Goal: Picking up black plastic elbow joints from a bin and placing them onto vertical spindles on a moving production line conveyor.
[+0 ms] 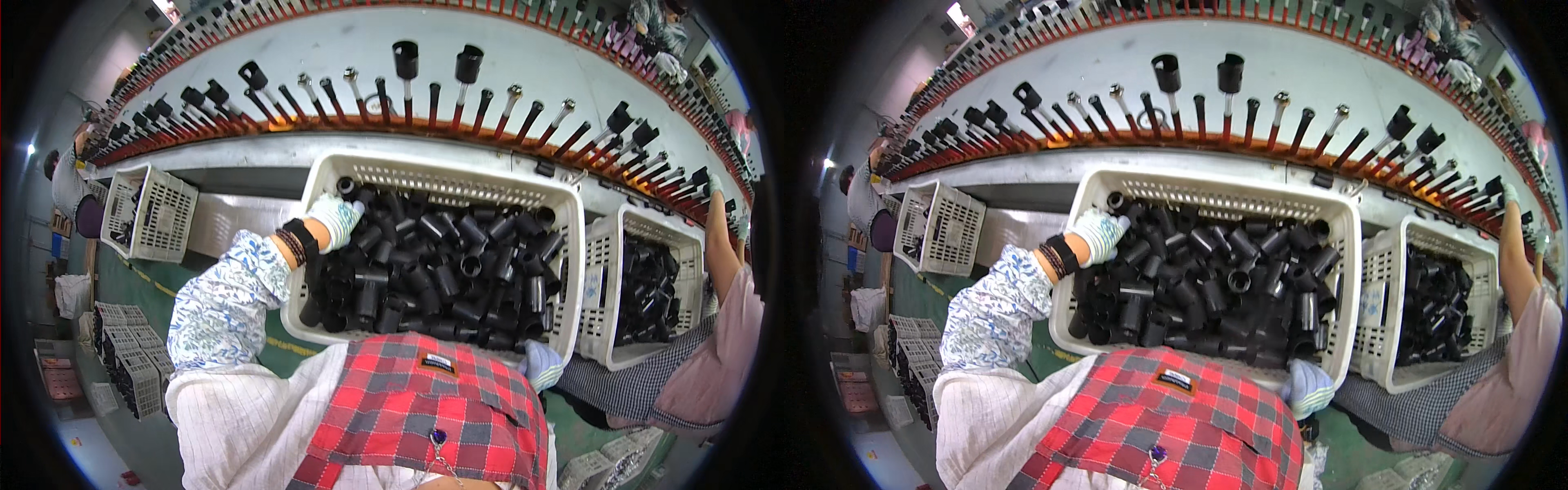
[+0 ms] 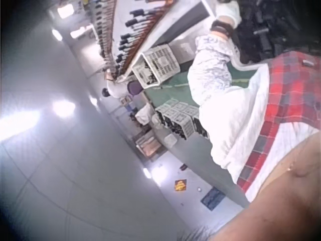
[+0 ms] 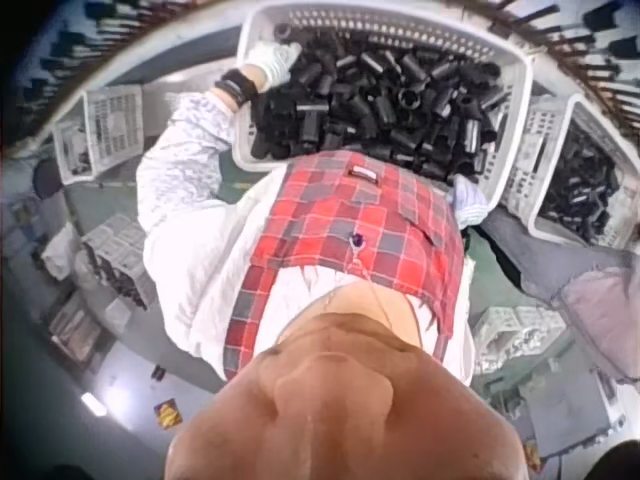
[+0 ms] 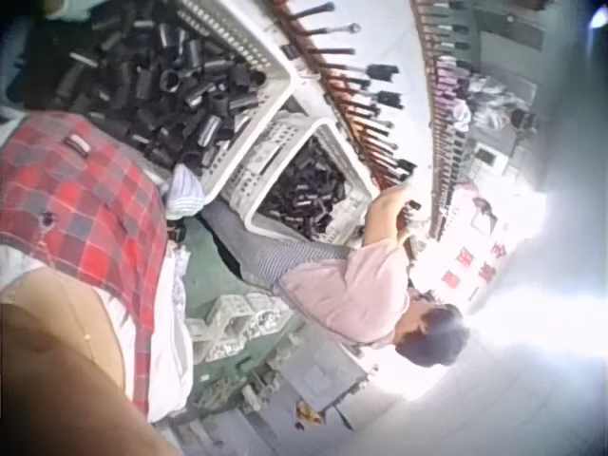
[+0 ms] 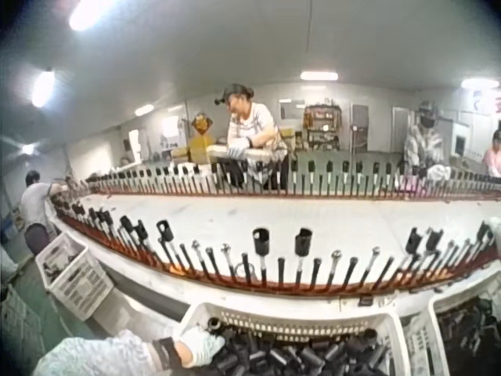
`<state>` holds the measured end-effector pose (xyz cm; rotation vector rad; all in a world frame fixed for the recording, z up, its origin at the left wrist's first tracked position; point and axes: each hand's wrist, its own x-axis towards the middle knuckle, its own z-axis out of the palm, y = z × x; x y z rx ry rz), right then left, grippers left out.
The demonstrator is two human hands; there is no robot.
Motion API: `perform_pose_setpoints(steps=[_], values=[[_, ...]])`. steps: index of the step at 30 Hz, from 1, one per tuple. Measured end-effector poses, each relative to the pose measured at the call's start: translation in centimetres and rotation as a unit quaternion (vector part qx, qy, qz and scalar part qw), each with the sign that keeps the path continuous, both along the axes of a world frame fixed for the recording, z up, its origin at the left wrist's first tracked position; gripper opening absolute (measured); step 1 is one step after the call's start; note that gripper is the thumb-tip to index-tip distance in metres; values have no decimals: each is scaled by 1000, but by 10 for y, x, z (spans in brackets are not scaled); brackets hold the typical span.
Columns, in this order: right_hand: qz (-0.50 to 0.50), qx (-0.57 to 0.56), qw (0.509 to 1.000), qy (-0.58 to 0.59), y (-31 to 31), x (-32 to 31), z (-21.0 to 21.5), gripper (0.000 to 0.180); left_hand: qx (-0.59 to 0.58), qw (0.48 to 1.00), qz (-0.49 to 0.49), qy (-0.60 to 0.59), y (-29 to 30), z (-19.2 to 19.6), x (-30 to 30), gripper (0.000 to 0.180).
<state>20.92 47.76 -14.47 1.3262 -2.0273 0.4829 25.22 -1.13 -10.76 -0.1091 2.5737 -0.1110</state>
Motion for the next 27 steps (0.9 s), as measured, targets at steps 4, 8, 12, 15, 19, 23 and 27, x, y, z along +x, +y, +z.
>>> perform_pose_setpoints(steps=[4,8,12,15,19,23,27], values=[[16,12,1000,-21,5,1,2,32,50,997,60,15,-1,3,4,52],[-1,3,999,-42,3,0,0,31,66,996,35,51,-1,-4,8,55],[-2,21,998,-65,-3,-7,1,31,99,992,44,67,4,-17,14,53],[-20,33,996,-75,0,-6,2,31,143,986,84,33,8,-17,12,55],[-26,41,995,-88,2,-3,5,32,173,982,35,66,3,-22,22,58],[-21,37,994,-101,-12,-3,11,32,307,925,99,198,-19,6,17,52],[-36,45,992,-110,-17,-5,15,33,434,785,185,402,-60,40,-27,43]])
